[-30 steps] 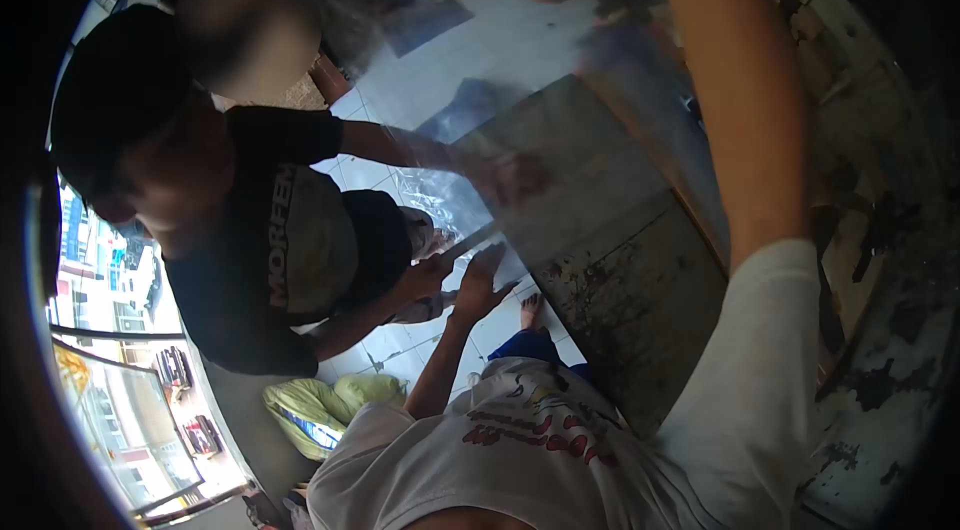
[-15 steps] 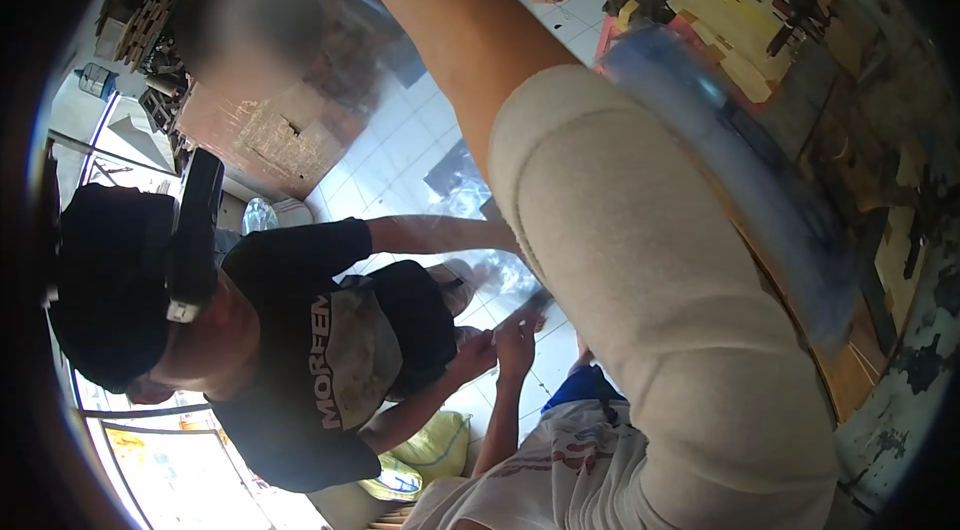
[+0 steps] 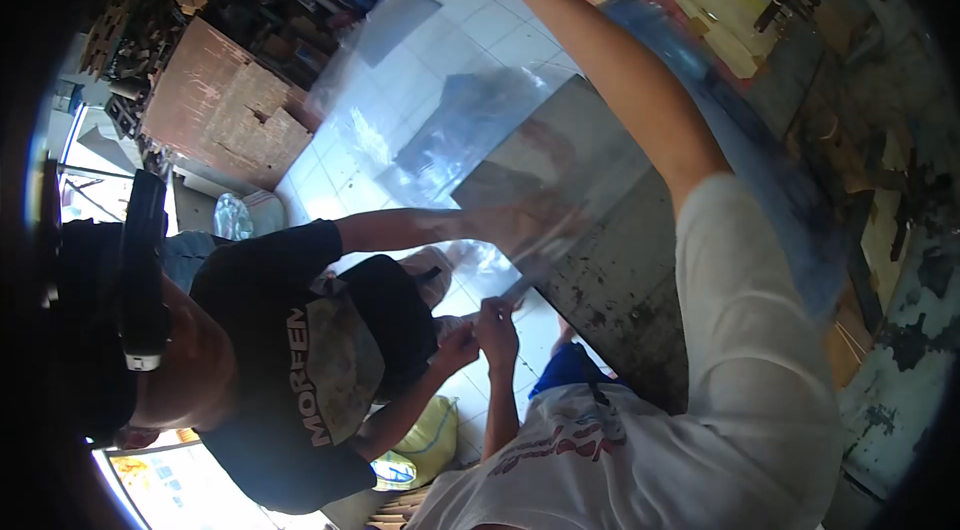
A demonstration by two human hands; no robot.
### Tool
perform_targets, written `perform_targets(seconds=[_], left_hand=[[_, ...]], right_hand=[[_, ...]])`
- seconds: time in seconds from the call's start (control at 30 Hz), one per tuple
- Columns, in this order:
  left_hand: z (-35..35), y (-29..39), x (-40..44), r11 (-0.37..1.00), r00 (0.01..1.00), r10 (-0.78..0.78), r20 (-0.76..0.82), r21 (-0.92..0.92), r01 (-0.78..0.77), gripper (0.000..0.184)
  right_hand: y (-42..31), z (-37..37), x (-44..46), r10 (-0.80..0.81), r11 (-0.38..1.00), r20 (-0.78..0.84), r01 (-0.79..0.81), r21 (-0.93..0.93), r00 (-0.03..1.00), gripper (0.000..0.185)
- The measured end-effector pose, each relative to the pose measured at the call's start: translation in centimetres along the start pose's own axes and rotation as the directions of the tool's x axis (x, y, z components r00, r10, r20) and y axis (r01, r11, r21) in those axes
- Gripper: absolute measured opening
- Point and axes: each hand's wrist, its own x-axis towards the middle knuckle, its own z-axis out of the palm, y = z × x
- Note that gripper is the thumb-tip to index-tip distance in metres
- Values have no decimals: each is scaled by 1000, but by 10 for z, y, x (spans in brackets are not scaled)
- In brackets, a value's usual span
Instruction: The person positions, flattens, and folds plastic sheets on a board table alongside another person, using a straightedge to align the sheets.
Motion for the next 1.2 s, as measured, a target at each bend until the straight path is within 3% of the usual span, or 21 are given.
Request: perform_targets(seconds=[0.07,0.1,0.13,0.17,0.2,0.27,0.3,0.37,0.47,0.53,0.57,0.63,0.93,1.07,1.2], left_hand=[[1,2,-3,998,998,-67,10,-18,67,13],[-3,12,-1,989,988,-148,49,10,148,16],[-1,11,-3,991,992,-124,18,-41,125,17],[3,10,-2,991,995,-96,-20,-94,94,18],[3,9,-3,990,994,-110,-18,-87,108,19],[5,8,-3,993,996,-87,-20,-78,85,23],[4,10,-4,964,976,-211,61,-154,218,23],[8,15,-9,967,997,-32,-64,-256,15,23],[17,7,-9,905,985,-173,-15,-398,152,23],[22,18,-11,788,960,-280,-10,-573,224,22],[44,-13,-9,768,967,-233,-107,-630,116,22],[48,-3,-13,687,955,-274,-113,-718,112,24],[53,3,-21,727,952,-238,-193,-685,43,24],[53,5,-23,692,947,-261,-185,-720,50,25],[57,0,-23,625,939,-291,-180,-779,44,25]], right_hand=[[-6,-38,-103,243,968,204,-222,-121,948,27],[-10,-47,-156,524,838,233,-545,30,819,28],[43,-39,-212,348,937,125,-341,-75,929,27],[21,-60,-253,515,847,153,-473,-244,843,29],[29,-63,-302,593,784,69,-556,-275,802,31],[37,-70,-375,720,682,50,-693,-235,692,30],[41,-68,-398,757,647,103,-718,-256,645,30],[30,-72,-416,743,663,91,-712,-230,663,32],[34,-71,-426,712,693,210,-622,-364,670,34],[27,-65,-427,741,652,181,-630,-421,646,35],[22,-63,-423,752,633,165,-630,-450,638,36],[6,-61,-422,760,604,151,-601,-523,632,37],[41,-57,-416,613,725,129,-489,-485,780,29],[34,-65,-409,680,693,257,-489,-529,686,33],[37,-56,-403,665,682,199,-477,-554,720,32]])
